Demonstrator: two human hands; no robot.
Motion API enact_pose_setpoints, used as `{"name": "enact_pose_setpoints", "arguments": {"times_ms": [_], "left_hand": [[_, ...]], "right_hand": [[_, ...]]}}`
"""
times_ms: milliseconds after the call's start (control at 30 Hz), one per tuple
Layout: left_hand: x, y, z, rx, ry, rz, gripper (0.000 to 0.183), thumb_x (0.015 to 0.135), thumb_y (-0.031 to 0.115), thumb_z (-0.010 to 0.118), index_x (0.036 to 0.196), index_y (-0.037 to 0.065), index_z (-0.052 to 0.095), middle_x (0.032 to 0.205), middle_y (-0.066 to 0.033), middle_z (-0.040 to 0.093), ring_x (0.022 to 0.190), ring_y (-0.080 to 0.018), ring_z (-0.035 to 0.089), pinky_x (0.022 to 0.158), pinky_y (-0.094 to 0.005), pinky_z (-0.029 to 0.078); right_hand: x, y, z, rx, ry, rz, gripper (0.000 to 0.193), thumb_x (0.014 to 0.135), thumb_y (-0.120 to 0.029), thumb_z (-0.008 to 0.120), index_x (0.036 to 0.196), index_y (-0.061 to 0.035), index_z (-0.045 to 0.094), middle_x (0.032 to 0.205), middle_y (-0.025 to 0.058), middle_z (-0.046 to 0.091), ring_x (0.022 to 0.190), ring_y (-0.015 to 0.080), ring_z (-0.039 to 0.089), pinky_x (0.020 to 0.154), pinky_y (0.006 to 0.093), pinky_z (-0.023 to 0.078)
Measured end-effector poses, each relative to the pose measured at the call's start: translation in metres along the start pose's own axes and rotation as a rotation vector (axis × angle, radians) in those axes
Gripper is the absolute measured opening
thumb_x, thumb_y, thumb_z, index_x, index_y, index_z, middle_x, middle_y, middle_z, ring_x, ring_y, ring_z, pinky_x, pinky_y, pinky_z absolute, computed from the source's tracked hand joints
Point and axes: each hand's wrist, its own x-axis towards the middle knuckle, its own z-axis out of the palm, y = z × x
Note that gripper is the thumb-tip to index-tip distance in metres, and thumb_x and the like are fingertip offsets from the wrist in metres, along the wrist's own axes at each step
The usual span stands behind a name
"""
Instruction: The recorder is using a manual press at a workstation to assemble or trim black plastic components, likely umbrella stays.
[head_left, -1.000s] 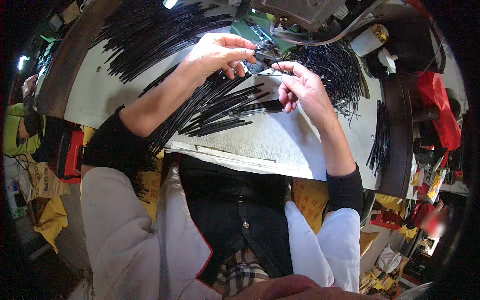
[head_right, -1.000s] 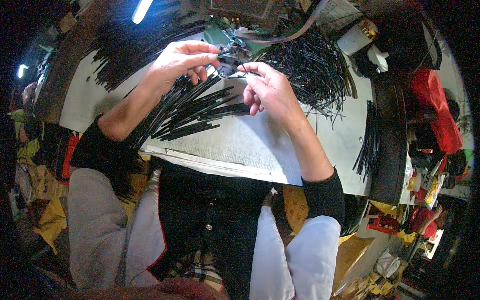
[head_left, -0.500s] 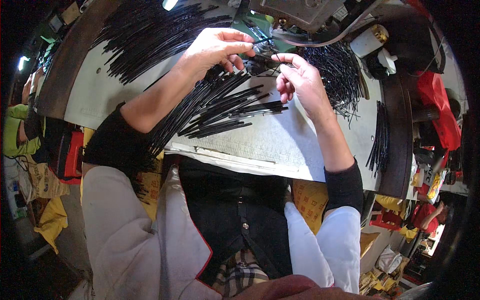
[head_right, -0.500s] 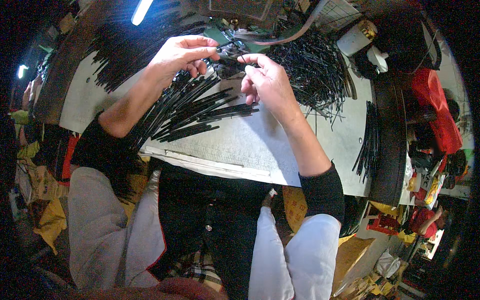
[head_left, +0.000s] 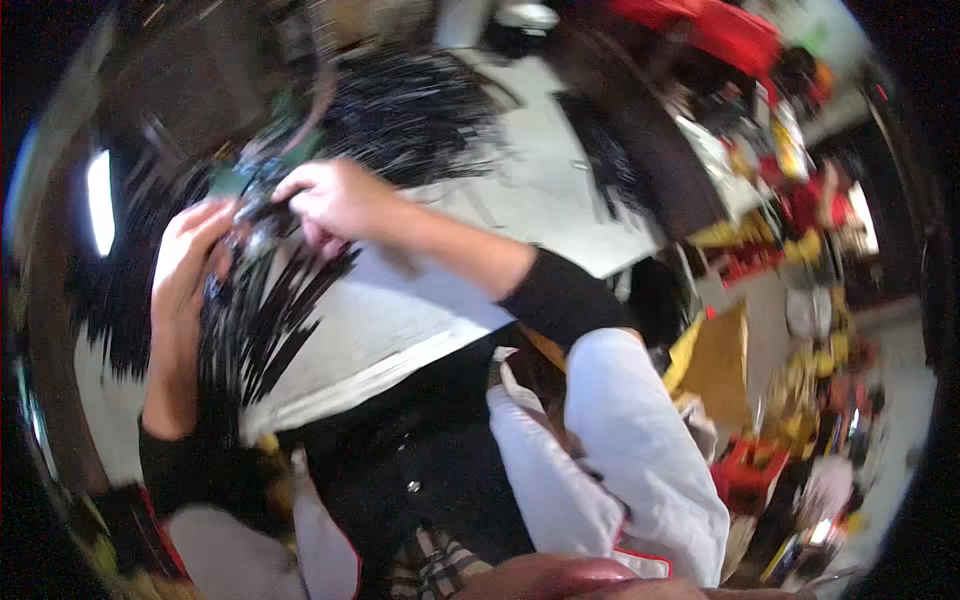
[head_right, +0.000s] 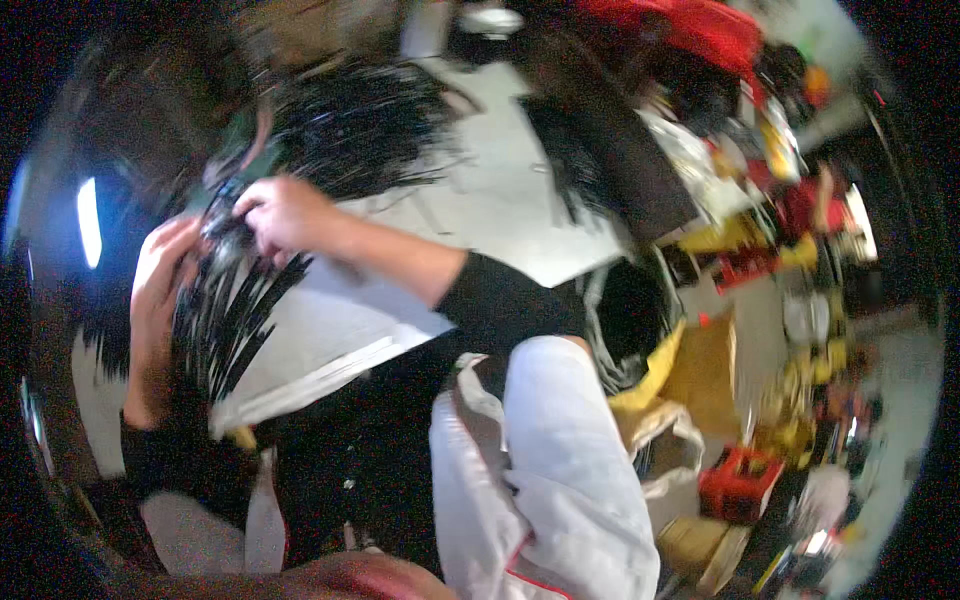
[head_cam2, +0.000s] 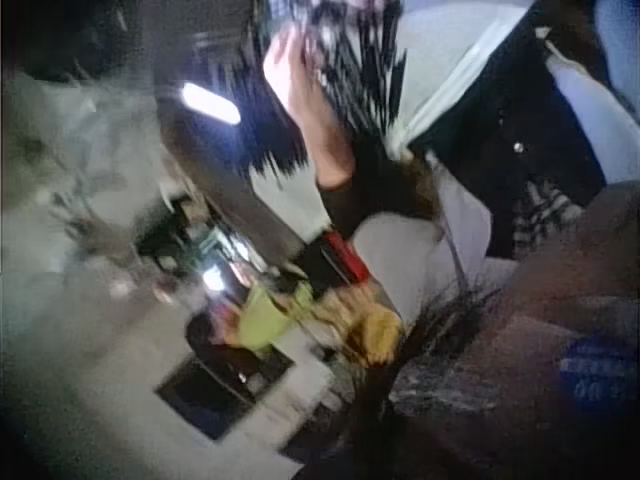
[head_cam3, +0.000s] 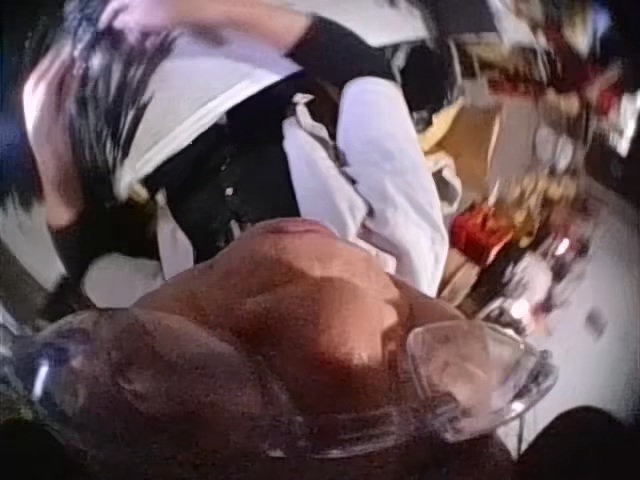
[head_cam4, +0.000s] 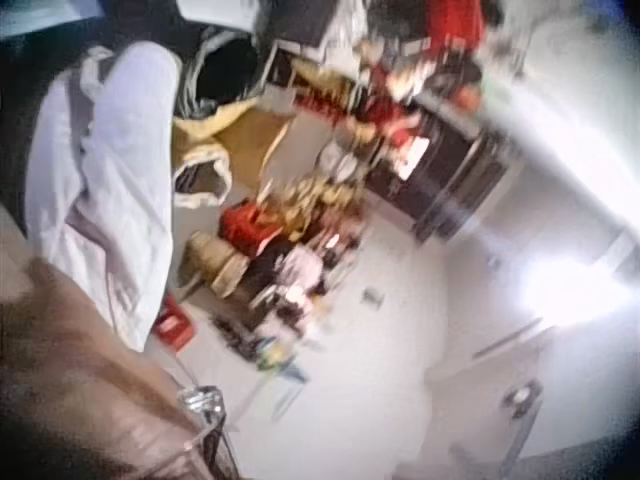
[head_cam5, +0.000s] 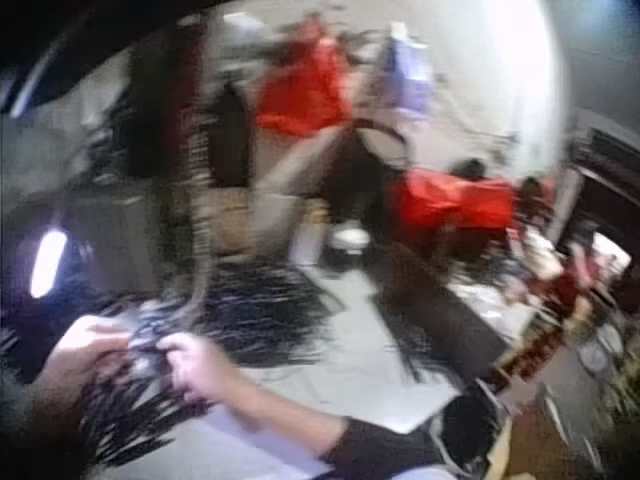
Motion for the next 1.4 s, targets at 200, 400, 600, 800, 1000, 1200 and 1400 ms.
{"name": "enact_pose_setpoints", "arguments": {"times_ms": [200, 400, 600, 800, 1000, 1200, 1400], "left_hand": [[-0.002, 0.005, 0.012, 0.023, 0.080, -0.097, 0.023, 0.084, 0.021, 0.058, 0.095, 0.002, 0.062, 0.050, 0.0038, 0.043, 0.037, -0.0018, 0.034, 0.033, -0.0163, 0.022], [0.001, -0.002, 0.002, 0.001, 0.075, -0.095, 0.024, 0.085, 0.022, 0.057, 0.097, 0.002, 0.061, 0.047, 0.0059, 0.035, 0.034, -0.0015, 0.027, 0.031, -0.0161, 0.019], [0.006, -0.007, 0.001, -0.001, 0.076, -0.114, 0.025, 0.086, 0.023, 0.055, 0.098, 0.002, 0.060, 0.047, 0.0060, 0.035, 0.033, -0.0011, 0.025, 0.029, -0.0156, 0.018], [-0.002, -0.002, -0.002, -0.022, 0.056, -0.087, 0.022, 0.087, 0.020, 0.054, 0.095, 0.000, 0.060, 0.045, 0.0064, 0.033, 0.033, -0.0011, 0.025, 0.030, -0.0158, 0.019], [-0.003, 0.007, 0.014, -0.019, 0.044, -0.051, 0.024, 0.086, 0.020, 0.055, 0.095, -0.002, 0.061, 0.045, 0.0065, 0.034, 0.034, -0.0013, 0.025, 0.031, -0.0162, 0.019], [-0.007, 0.001, 0.009, -0.017, 0.076, -0.053, 0.024, 0.087, 0.020, 0.054, 0.097, -0.001, 0.061, 0.045, 0.0065, 0.033, 0.034, -0.0011, 0.024, 0.031, -0.0160, 0.019], [-0.003, -0.004, 0.004, -0.038, 0.083, -0.094, 0.025, 0.088, 0.021, 0.053, 0.099, -0.001, 0.060, 0.044, 0.0069, 0.032, 0.032, -0.0010, 0.023, 0.029, -0.0162, 0.018]], "right_hand": [[-0.003, 0.005, -0.009, 0.018, -0.033, -0.082, 0.028, 0.084, -0.004, 0.040, 0.107, 0.0063, 0.052, 0.057, 0.0107, 0.057, 0.041, 0.0155, 0.055, 0.041, 0.0264, 0.046], [0.004, 0.012, -0.009, -0.001, -0.064, -0.142, 0.029, 0.082, -0.003, 0.039, 0.105, 0.0074, 0.053, 0.057, 0.0121, 0.059, 0.043, 0.0167, 0.058, 0.043, 0.0280, 0.047], [-0.002, 0.008, -0.012, -0.022, -0.058, -0.138, 0.030, 0.081, -0.003, 0.038, 0.104, 0.0071, 0.054, 0.054, 0.0115, 0.058, 0.042, 0.0170, 0.057, 0.044, 0.0283, 0.047], [0.000, 0.005, -0.008, -0.028, -0.093, -0.129, 0.029, 0.084, -0.004, 0.039, 0.107, 0.0058, 0.053, 0.053, 0.0109, 0.056, 0.040, 0.0159, 0.055, 0.042, 0.0280, 0.045], [-0.005, 0.000, -0.015, -0.048, -0.087, -0.078, 0.029, 0.087, -0.008, 0.040, 0.111, 0.0045, 0.051, 0.052, 0.0093, 0.054, 0.040, 0.0145, 0.053, 0.041, 0.0264, 0.044], [-0.005, -0.001, -0.011, -0.012, -0.113, -0.076, 0.029, 0.087, -0.008, 0.040, 0.112, 0.0046, 0.050, 0.053, 0.0084, 0.054, 0.040, 0.0139, 0.053, 0.041, 0.0256, 0.044], [-0.005, 0.001, -0.012, -0.081, -0.083, -0.153, 0.032, 0.087, -0.005, 0.039, 0.117, 0.0040, 0.047, 0.053, 0.0105, 0.055, 0.043, 0.0152, 0.056, 0.044, 0.0279, 0.046]]}}
